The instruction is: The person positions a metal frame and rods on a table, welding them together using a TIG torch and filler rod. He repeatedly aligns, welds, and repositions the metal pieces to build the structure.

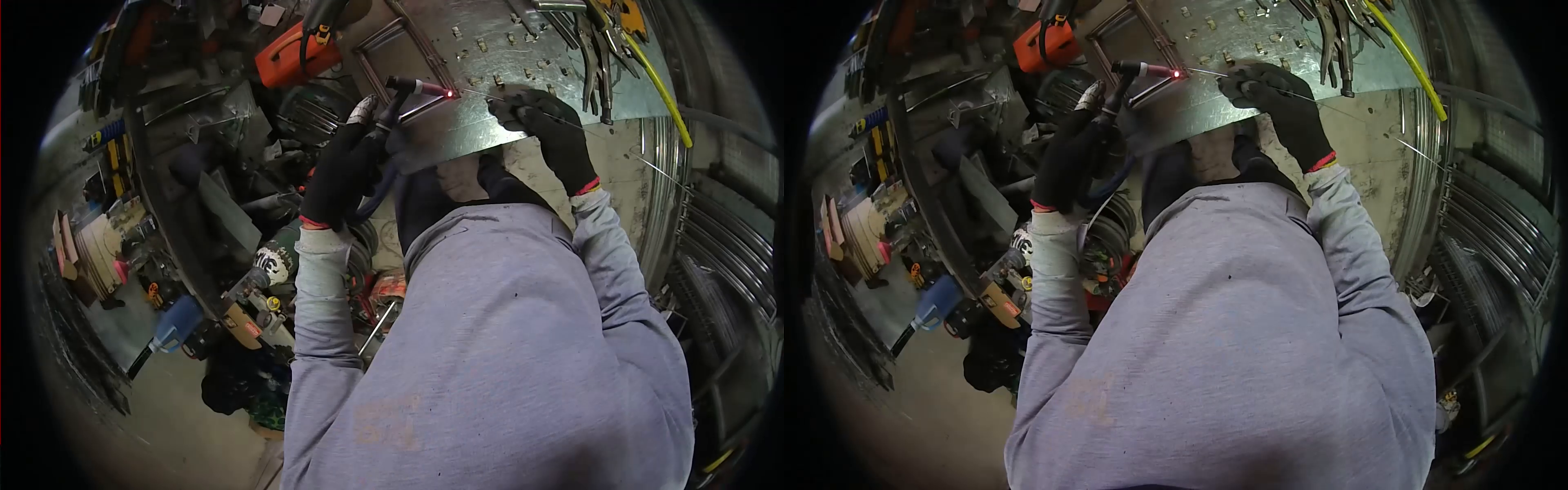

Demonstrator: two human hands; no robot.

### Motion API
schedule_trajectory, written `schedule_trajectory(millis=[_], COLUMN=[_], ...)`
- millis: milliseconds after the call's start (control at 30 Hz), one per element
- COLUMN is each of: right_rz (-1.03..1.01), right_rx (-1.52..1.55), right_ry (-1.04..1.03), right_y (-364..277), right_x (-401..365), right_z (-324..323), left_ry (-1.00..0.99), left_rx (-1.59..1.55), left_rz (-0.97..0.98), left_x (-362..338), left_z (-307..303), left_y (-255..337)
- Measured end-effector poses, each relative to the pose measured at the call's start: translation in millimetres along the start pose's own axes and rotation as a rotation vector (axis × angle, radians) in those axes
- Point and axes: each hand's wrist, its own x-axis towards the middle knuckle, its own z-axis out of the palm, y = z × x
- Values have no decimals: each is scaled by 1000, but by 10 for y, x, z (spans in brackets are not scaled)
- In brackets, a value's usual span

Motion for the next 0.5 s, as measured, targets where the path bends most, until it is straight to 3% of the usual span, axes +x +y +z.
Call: schedule_trajectory(millis=[500], right_rz=[13], right_rx=[-98], right_ry=[28], right_y=[-16], right_x=[-13], right_z=[15], left_ry=[57], left_rx=[116], left_rz=[15], left_x=[-66], left_z=[109], left_y=[68])
